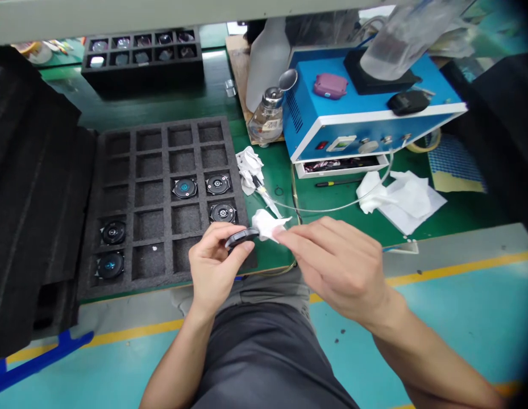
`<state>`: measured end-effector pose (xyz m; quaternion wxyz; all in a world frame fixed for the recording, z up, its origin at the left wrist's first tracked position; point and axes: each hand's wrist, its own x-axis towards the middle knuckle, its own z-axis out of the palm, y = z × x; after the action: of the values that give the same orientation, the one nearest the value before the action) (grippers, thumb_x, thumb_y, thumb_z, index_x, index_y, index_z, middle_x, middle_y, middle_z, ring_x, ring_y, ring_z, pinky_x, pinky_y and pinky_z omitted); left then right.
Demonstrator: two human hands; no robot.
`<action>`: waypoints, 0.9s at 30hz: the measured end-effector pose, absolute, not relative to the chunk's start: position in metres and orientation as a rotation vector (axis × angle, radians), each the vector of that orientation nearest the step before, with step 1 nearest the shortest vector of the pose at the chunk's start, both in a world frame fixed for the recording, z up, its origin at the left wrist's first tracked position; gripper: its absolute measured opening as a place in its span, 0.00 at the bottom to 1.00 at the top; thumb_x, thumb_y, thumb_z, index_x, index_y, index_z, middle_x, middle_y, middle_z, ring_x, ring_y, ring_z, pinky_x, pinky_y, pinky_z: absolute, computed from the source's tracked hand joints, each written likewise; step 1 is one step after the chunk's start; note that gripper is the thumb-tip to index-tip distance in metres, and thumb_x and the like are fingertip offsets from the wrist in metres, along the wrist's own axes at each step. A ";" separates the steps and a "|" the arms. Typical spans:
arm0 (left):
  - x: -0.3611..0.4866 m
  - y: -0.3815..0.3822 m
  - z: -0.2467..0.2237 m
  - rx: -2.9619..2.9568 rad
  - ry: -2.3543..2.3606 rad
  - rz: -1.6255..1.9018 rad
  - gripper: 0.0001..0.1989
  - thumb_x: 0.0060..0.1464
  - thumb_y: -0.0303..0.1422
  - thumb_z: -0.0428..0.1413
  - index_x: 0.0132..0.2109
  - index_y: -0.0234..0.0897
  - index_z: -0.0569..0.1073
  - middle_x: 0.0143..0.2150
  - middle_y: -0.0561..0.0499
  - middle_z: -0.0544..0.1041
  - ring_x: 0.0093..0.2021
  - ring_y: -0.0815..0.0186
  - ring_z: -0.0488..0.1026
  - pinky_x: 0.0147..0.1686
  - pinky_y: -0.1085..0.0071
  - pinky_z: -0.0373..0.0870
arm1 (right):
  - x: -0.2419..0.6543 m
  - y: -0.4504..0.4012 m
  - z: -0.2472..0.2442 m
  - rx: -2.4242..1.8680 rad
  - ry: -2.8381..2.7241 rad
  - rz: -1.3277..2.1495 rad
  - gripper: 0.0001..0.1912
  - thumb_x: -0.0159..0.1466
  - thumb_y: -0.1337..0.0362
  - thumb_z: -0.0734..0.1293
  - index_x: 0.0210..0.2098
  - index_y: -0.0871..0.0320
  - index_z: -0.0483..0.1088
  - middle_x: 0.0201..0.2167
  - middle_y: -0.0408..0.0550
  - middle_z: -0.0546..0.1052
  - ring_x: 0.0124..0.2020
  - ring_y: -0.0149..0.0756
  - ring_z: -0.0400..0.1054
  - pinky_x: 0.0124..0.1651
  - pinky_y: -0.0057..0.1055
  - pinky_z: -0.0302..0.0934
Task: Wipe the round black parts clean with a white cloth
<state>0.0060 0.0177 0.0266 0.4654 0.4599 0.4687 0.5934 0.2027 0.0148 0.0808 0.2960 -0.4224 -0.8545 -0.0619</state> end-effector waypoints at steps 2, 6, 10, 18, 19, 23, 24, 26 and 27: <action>0.006 0.018 0.027 1.134 1.147 1.461 0.10 0.48 0.27 0.71 0.40 0.42 0.84 0.38 0.49 0.79 0.39 0.66 0.76 0.39 0.73 0.72 | 0.199 0.015 0.080 -1.107 -2.271 -0.140 0.12 0.68 0.74 0.67 0.47 0.55 0.76 0.34 0.44 0.84 0.31 0.35 0.72 0.32 0.36 0.60; 0.005 0.018 0.028 1.164 1.137 1.451 0.10 0.48 0.27 0.70 0.39 0.43 0.84 0.38 0.49 0.79 0.39 0.66 0.76 0.39 0.72 0.74 | 0.196 0.018 0.078 -1.121 -2.285 -0.145 0.11 0.68 0.73 0.67 0.46 0.55 0.77 0.33 0.44 0.84 0.30 0.35 0.71 0.32 0.36 0.59; 0.006 0.018 0.030 1.151 1.129 1.461 0.10 0.48 0.25 0.70 0.39 0.43 0.85 0.37 0.49 0.79 0.38 0.66 0.76 0.37 0.73 0.74 | 0.197 0.019 0.080 -1.108 -2.301 -0.157 0.11 0.69 0.74 0.66 0.46 0.56 0.77 0.34 0.44 0.84 0.31 0.34 0.72 0.32 0.35 0.60; 0.007 0.019 0.032 1.168 1.134 1.464 0.10 0.48 0.25 0.70 0.38 0.42 0.85 0.36 0.49 0.79 0.38 0.67 0.76 0.36 0.73 0.74 | 0.199 0.018 0.081 -1.114 -2.324 -0.162 0.11 0.68 0.74 0.67 0.46 0.56 0.77 0.34 0.45 0.84 0.30 0.35 0.71 0.31 0.35 0.59; 0.008 0.019 0.032 1.170 1.137 1.465 0.10 0.48 0.25 0.70 0.38 0.42 0.85 0.36 0.49 0.79 0.38 0.66 0.76 0.36 0.73 0.74 | 0.199 0.018 0.081 -1.114 -2.329 -0.163 0.11 0.68 0.74 0.67 0.46 0.57 0.77 0.34 0.45 0.84 0.30 0.35 0.71 0.31 0.36 0.59; 0.008 0.018 0.032 1.190 1.145 1.468 0.11 0.48 0.24 0.69 0.39 0.42 0.85 0.36 0.49 0.79 0.37 0.68 0.76 0.35 0.75 0.74 | 0.200 0.018 0.080 -1.118 -2.355 -0.176 0.11 0.68 0.75 0.66 0.46 0.58 0.77 0.34 0.46 0.84 0.31 0.35 0.71 0.31 0.36 0.58; 0.008 0.018 0.032 1.201 1.146 1.470 0.11 0.48 0.23 0.69 0.39 0.42 0.85 0.36 0.49 0.79 0.36 0.68 0.76 0.34 0.75 0.73 | 0.200 0.018 0.080 -1.118 -2.360 -0.183 0.11 0.69 0.75 0.66 0.46 0.58 0.78 0.34 0.46 0.84 0.31 0.35 0.70 0.31 0.35 0.58; 0.009 0.018 0.031 1.229 1.144 1.481 0.12 0.48 0.23 0.69 0.39 0.43 0.86 0.35 0.50 0.79 0.36 0.69 0.76 0.34 0.77 0.73 | 0.199 0.019 0.080 -1.110 -2.366 -0.198 0.11 0.69 0.75 0.65 0.46 0.59 0.78 0.34 0.46 0.84 0.31 0.34 0.70 0.31 0.35 0.57; 0.009 0.018 0.031 1.244 1.143 1.485 0.13 0.48 0.22 0.69 0.40 0.43 0.86 0.35 0.50 0.78 0.35 0.70 0.76 0.33 0.77 0.73 | 0.199 0.019 0.080 -1.102 -2.368 -0.203 0.11 0.69 0.75 0.65 0.46 0.59 0.78 0.34 0.46 0.84 0.31 0.34 0.70 0.31 0.35 0.57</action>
<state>0.0087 0.0177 0.0309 0.4312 0.4990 0.4586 0.5956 0.1992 0.0195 0.0802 0.2581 -0.4064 -0.8733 -0.0749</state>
